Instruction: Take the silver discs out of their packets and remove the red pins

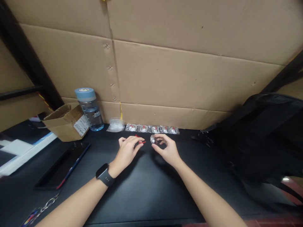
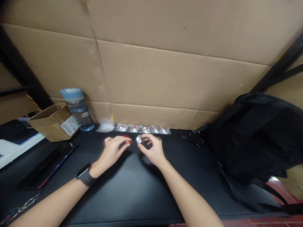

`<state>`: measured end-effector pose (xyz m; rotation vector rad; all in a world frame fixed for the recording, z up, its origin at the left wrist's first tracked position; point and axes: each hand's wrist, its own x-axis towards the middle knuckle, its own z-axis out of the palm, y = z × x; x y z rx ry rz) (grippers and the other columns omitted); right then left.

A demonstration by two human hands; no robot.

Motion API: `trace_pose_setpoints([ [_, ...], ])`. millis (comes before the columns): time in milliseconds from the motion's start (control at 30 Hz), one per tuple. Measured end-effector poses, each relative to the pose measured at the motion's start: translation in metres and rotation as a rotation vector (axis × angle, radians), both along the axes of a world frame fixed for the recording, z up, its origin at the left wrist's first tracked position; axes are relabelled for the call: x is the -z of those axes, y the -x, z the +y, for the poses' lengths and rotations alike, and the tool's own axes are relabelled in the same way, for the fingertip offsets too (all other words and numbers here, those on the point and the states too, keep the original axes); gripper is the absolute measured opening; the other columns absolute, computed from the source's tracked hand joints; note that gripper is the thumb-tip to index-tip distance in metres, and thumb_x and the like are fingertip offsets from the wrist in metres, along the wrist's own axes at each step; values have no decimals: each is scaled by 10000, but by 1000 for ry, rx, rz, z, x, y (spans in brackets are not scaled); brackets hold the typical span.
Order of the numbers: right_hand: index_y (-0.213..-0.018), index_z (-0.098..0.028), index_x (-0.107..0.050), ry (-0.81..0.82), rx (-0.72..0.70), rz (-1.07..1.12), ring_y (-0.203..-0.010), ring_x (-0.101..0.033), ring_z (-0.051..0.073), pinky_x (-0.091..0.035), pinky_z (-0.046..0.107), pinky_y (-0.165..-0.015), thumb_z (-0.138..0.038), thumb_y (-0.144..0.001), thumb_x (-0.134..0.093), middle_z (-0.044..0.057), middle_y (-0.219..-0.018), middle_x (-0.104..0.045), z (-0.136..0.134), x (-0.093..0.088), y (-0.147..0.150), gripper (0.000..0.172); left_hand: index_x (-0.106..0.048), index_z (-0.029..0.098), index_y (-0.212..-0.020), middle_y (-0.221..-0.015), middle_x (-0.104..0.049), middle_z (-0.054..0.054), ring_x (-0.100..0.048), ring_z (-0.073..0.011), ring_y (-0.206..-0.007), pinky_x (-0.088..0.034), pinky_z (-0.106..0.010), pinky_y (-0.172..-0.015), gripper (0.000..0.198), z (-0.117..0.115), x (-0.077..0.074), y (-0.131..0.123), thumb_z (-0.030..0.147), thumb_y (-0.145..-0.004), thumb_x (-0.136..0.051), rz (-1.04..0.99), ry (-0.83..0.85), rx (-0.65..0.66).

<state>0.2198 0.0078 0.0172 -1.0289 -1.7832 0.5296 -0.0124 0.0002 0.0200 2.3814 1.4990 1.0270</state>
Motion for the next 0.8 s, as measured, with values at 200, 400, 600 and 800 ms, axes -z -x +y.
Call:
trace_pose_setpoints([
  [200,-1167,-241,-666,-3,-107,127,-1109,-687,235,-576,356,-864,-305,-855,-771,98,-1277,-693,-20,3,27,335,-707,248,-990,-1068,-750,-30,-664,-221,-1027,-374,-378,-889,184,-9,-11,-8,312,-1027,-539,-123,79,43],
  [400,-1143,-259,-677,2,-149,164,-1162,-677,254,-590,371,-879,-324,-855,-790,99,-1288,-688,-29,-2,31,316,-648,238,-1009,-1164,-671,-60,-618,-220,-1117,-409,-375,-940,196,-15,-8,-12,306,-1048,-468,-193,62,104],
  [600,-1075,-266,-692,-16,-84,127,-1138,-692,269,-547,445,-988,-376,-818,-834,77,-1211,-736,-34,-7,30,314,-677,228,-1033,-1195,-668,-92,-565,-261,-1189,-341,-430,-952,187,-20,-9,-8,219,-1018,-491,-6,-140,62],
  [800,-1015,-273,-696,-7,-71,127,-1109,-704,258,-527,441,-1007,-396,-786,-865,55,-1180,-753,-34,-10,26,310,-692,230,-1053,-1199,-682,-97,-557,-285,-1235,-315,-450,-941,178,-22,-12,-5,189,-1000,-526,72,-311,67],
])
